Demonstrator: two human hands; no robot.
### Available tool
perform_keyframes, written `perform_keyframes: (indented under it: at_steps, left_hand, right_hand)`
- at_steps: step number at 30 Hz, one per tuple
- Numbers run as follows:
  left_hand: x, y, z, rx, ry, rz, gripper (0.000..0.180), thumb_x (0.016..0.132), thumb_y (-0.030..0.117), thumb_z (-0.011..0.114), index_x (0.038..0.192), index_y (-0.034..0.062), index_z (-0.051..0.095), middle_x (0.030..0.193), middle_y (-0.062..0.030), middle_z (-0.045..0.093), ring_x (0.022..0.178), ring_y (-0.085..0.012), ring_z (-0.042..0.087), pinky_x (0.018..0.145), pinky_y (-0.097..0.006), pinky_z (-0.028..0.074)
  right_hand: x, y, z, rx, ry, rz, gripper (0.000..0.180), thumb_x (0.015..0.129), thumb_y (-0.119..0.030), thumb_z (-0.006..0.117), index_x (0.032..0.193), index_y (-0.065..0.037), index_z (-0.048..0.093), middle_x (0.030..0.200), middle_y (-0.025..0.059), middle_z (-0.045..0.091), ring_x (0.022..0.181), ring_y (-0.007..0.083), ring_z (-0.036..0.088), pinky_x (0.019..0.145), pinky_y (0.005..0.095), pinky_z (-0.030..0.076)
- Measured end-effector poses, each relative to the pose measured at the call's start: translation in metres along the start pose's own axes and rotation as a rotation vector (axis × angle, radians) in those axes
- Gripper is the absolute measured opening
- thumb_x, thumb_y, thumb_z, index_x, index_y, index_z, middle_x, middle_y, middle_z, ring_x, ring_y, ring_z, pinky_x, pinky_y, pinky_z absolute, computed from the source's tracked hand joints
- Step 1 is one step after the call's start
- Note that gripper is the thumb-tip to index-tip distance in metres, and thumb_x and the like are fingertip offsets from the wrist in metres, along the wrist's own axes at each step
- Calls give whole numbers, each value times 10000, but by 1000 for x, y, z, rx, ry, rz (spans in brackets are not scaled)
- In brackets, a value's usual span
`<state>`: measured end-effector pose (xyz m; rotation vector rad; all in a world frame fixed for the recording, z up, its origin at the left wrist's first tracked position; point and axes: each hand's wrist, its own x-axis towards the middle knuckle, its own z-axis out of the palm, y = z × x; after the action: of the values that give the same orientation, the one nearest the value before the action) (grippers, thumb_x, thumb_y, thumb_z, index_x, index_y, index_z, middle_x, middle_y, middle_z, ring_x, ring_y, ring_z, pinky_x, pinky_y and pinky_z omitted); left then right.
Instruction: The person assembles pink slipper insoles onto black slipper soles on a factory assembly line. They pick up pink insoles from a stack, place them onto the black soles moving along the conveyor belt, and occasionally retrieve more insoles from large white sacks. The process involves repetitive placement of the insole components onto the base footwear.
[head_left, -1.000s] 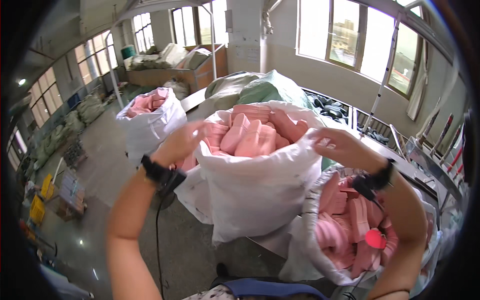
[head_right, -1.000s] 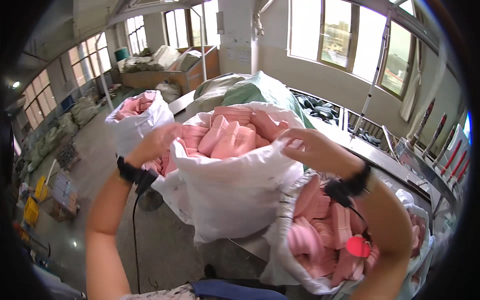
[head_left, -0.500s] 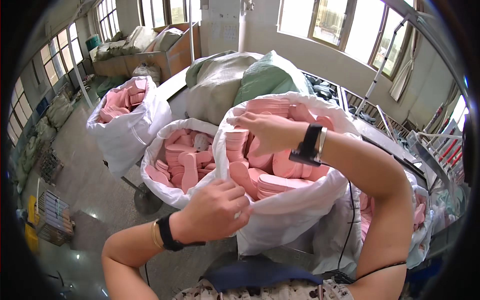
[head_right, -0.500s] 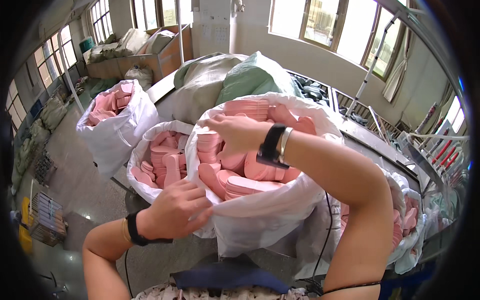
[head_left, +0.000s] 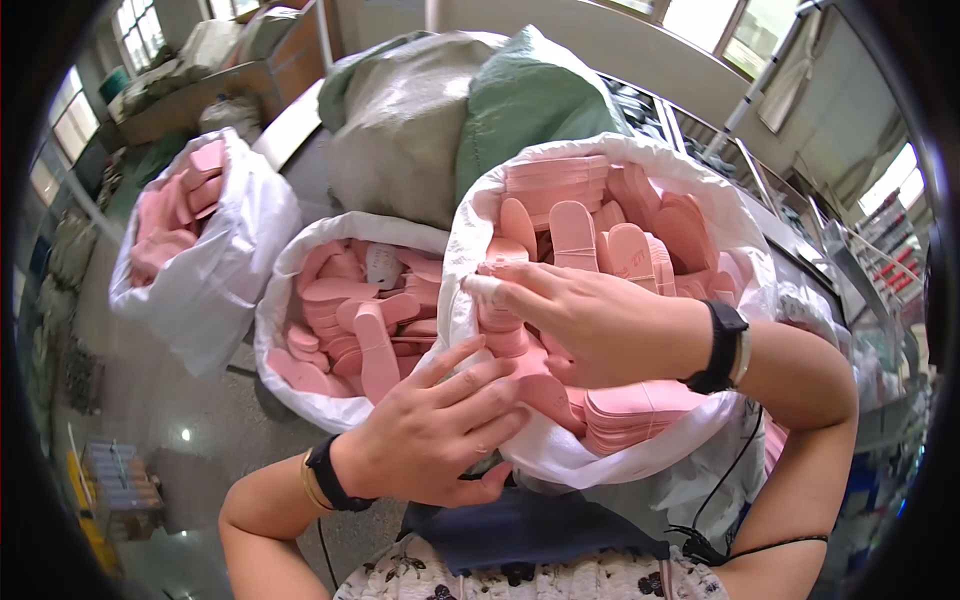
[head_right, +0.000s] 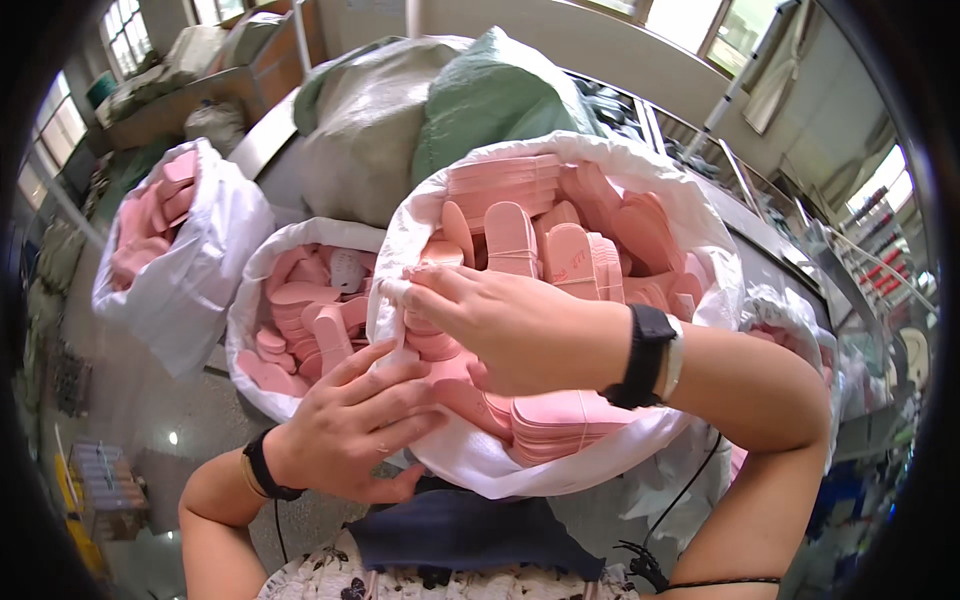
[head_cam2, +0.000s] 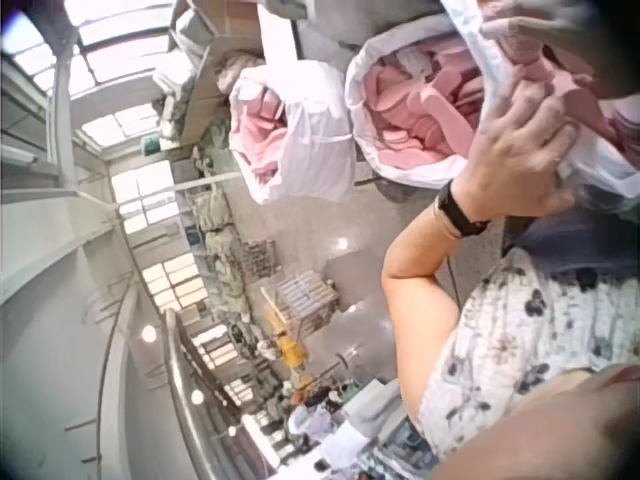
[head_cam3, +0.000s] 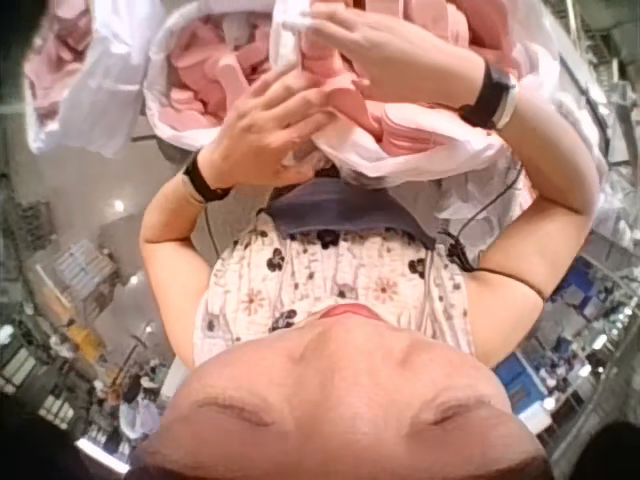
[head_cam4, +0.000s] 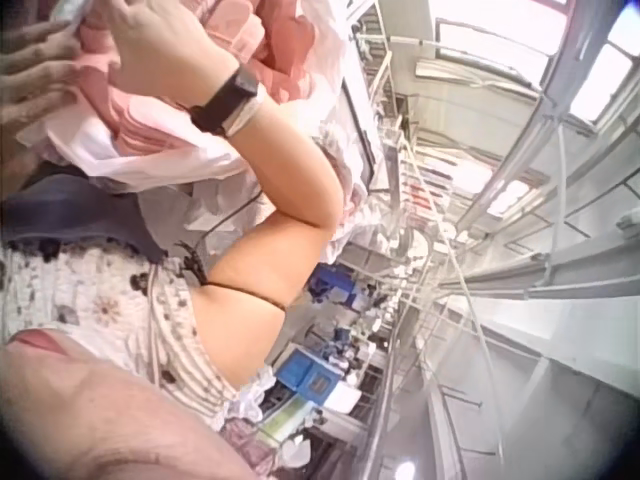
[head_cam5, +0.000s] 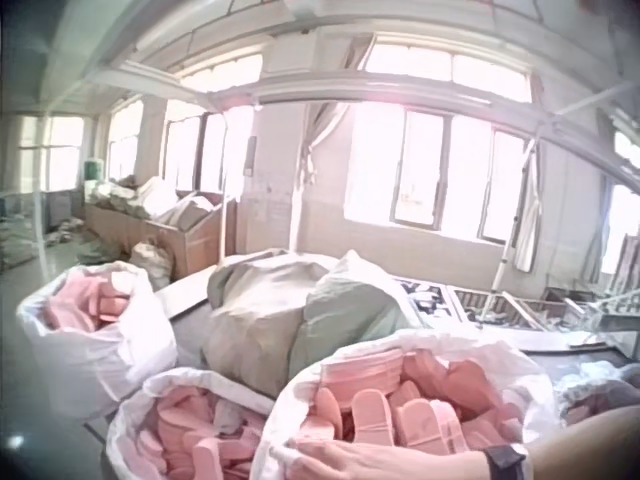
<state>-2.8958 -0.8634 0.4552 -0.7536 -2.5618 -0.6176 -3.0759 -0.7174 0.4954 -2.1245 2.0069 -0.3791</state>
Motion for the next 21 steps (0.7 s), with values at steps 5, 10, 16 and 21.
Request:
perform_keyframes:
  at_steps: [5, 10, 16, 21]
  left_hand:
    - [-37, -28, 14, -232, -44, 23, 301, 714, 297, 704, 835, 51, 578, 832, -56, 556, 844, -227, 581, 877, -351, 459]
    - [-61, -39, 25, -302, 22, 40, 380, 700, 315, 715, 967, 54, 643, 909, -60, 596, 836, -219, 599, 850, -360, 478]
    - [-64, -56, 22, -380, 23, 125, 414, 740, 281, 688, 1073, 44, 617, 942, -72, 595, 883, -243, 593, 884, -368, 472]
    - [-71, -71, 24, -430, 72, 126, 417, 745, 250, 674, 1093, 34, 597, 968, -81, 594, 933, -254, 586, 914, -382, 464]
  right_hand:
    - [1, -21, 2, -139, -5, 130, 938, 637, -120, 746, 1458, -107, 294, 1371, 221, 416, 1261, 366, 431, 1037, 453, 347]
    - [20, -38, 18, -266, -6, 161, 876, 665, -258, 745, 1426, -82, 349, 1348, 194, 437, 1282, 341, 410, 1027, 466, 338]
    - [45, -51, 39, -498, -26, 233, 819, 679, -350, 724, 1382, -66, 415, 1269, 172, 469, 1246, 331, 425, 1001, 477, 358]
    - [60, -39, -1, -218, -83, 379, 907, 564, -311, 851, 1361, -151, 448, 1274, 142, 446, 1156, 354, 489, 962, 420, 427]
